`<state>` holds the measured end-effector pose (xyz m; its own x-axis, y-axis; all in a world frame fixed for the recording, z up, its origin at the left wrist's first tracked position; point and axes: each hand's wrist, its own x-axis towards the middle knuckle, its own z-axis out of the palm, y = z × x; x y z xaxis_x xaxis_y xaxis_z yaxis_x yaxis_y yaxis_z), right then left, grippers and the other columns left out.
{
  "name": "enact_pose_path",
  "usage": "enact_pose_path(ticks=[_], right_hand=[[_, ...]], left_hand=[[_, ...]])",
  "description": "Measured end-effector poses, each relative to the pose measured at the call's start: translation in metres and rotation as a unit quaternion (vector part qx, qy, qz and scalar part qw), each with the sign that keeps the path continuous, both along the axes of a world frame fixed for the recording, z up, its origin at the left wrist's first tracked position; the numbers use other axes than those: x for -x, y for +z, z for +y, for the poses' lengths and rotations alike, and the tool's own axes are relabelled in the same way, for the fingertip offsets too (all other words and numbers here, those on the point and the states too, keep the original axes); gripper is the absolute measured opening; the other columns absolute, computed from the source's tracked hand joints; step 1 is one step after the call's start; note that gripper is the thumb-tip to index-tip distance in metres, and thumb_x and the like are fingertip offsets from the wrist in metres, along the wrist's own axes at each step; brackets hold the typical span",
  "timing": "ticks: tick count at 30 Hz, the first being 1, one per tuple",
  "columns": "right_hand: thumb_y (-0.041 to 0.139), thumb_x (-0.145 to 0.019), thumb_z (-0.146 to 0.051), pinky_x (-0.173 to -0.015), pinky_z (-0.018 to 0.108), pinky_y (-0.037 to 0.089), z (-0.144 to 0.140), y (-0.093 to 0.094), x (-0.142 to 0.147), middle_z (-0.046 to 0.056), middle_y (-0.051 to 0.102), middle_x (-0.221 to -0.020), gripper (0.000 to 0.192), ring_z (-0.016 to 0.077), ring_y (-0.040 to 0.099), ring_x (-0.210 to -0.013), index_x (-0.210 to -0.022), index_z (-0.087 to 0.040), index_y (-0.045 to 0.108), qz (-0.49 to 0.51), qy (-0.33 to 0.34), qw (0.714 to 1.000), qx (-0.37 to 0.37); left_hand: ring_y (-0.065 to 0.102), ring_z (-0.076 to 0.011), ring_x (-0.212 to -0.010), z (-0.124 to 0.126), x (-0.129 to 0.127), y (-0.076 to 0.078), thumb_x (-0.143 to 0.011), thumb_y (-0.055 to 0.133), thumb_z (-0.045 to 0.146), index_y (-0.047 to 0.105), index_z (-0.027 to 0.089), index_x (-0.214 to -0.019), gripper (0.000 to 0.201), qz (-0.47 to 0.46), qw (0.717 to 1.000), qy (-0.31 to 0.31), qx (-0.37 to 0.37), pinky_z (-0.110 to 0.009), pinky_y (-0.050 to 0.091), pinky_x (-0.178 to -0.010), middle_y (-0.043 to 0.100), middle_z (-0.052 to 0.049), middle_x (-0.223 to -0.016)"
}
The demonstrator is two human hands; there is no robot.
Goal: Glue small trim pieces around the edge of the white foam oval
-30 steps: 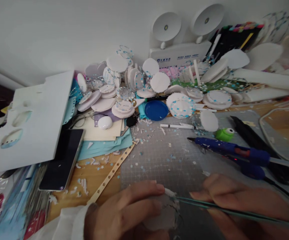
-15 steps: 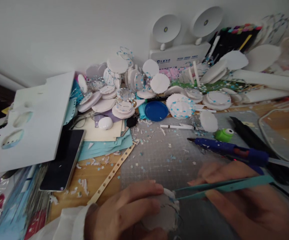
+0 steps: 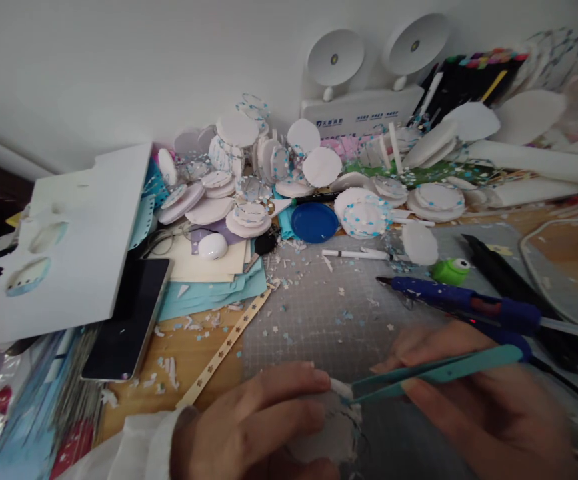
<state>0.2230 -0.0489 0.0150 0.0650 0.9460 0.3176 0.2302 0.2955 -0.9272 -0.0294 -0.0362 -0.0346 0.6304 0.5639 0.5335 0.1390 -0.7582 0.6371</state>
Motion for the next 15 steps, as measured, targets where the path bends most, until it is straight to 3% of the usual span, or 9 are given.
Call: enact_pose_path(ticks=[4,9,15], right_hand=[[0.068,-0.088,-0.025,-0.061,0.014,0.061,-0.001,-0.001,-0.003,-0.003,0.068,-0.076,0.009,0.0123,0.071,-0.069,-0.091,-0.033,0.067,-0.004,0.035,0.999,0.03],[0.072,-0.085,-0.033,-0.047,0.014,0.057,0.002,0.006,0.004,-0.004,0.065,-0.064,0.005,0.0112,0.065,-0.051,-0.08,-0.033,0.071,0.076,0.018,0.995,0.061],[0.076,-0.081,-0.036,-0.045,0.014,0.055,0.001,-0.001,0.002,-0.004,0.067,-0.064,0.005,0.0111,0.066,-0.048,-0.079,-0.034,0.072,0.114,0.012,0.987,0.109]], left_hand=[[0.075,-0.0307,-0.104,0.003,-0.004,0.011,-0.082,0.08,0.039,0.053,0.034,-0.135,0.06,-0.035,0.999,-0.006,-0.029,-0.04,0.07,-0.075,0.07,-0.008,-0.126],[0.073,-0.0283,-0.11,0.008,-0.006,0.019,-0.085,0.078,0.032,0.056,0.029,-0.132,0.052,-0.063,0.995,-0.004,-0.082,-0.036,0.068,-0.085,0.068,-0.009,-0.128],[0.074,-0.0269,-0.108,0.002,-0.005,0.015,-0.085,0.078,0.034,0.053,0.031,-0.131,0.052,-0.041,0.998,0.013,-0.049,-0.035,0.067,-0.086,0.07,-0.006,-0.124]])
